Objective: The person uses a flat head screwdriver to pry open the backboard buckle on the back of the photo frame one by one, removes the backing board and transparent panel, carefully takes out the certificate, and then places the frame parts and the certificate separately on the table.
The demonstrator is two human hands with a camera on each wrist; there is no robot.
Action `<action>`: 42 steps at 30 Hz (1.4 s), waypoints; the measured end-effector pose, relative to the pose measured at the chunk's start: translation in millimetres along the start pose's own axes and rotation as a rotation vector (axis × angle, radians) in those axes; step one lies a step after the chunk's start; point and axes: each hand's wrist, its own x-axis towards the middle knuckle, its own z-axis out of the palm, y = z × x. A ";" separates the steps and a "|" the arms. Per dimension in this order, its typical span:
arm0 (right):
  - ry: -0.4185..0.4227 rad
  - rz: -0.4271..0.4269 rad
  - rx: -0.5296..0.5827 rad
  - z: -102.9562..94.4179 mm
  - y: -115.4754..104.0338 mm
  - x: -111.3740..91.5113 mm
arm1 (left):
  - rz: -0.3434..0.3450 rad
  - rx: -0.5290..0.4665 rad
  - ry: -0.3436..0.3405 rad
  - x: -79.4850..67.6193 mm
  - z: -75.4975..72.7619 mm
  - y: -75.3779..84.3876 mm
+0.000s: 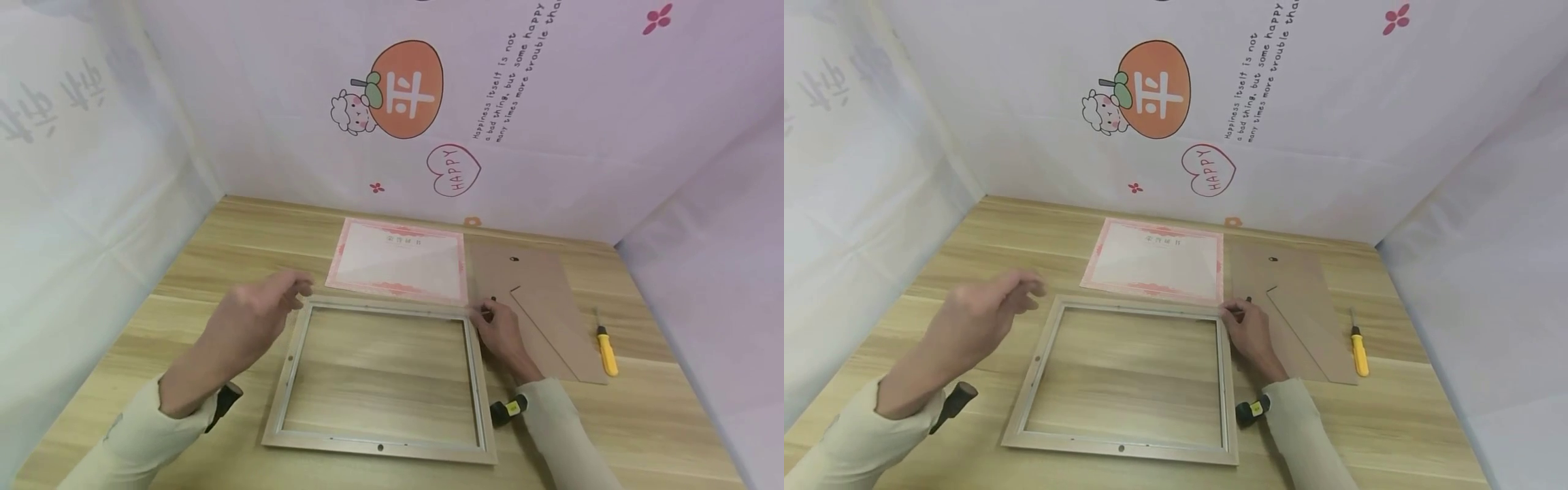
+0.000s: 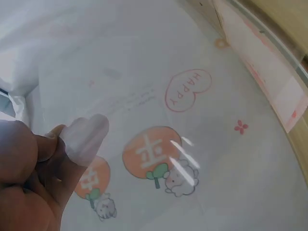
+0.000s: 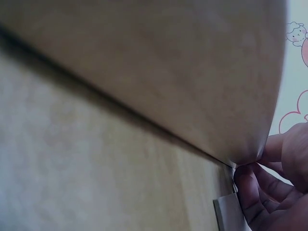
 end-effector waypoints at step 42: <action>0.001 0.020 0.013 3.7 3.4 1.7 | -0.899 -0.316 0.050 -90.5 9.8 -188.2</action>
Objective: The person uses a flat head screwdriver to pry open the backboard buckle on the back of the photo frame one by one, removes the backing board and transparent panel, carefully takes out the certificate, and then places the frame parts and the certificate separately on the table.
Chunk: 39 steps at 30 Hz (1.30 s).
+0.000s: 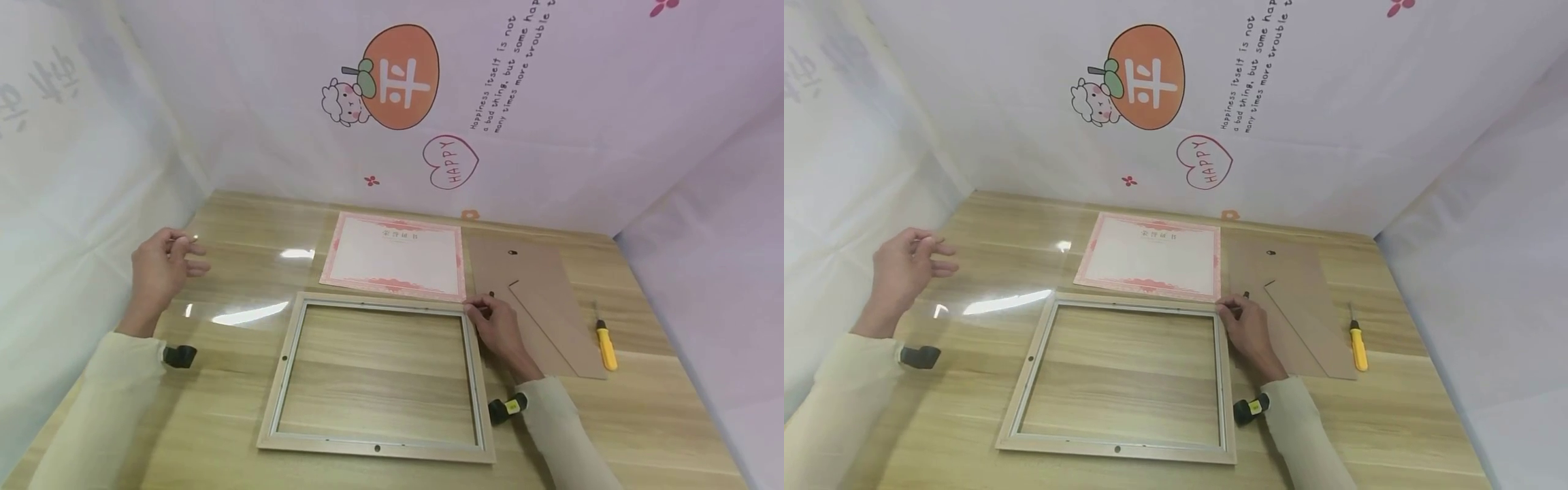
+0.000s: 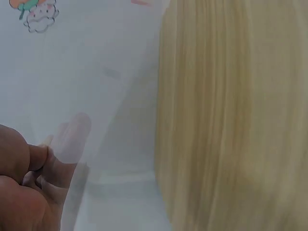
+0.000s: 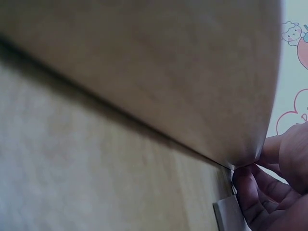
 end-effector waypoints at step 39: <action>-0.008 0.017 0.033 -0.5 1.6 0.0 | -0.286 0.618 -0.177 4.2 -0.5 -45.3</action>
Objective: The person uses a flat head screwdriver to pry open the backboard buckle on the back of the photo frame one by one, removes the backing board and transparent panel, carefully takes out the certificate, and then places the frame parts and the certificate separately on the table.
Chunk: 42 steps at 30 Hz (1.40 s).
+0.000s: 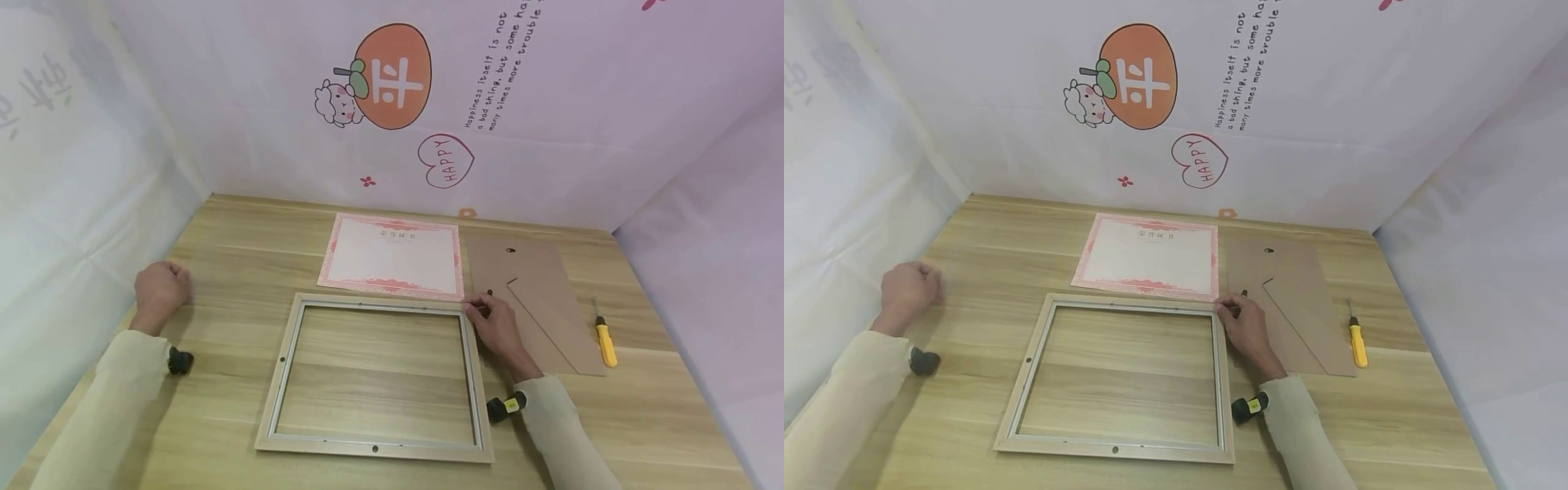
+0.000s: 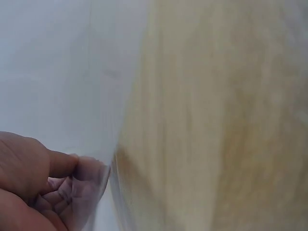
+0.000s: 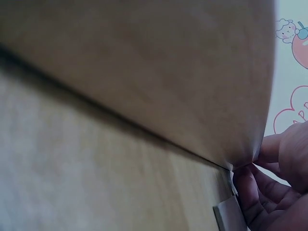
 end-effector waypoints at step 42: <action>-0.009 0.001 -0.017 -1.8 -2.5 -1.5 | -0.076 0.182 -0.194 5.3 -5.4 0.3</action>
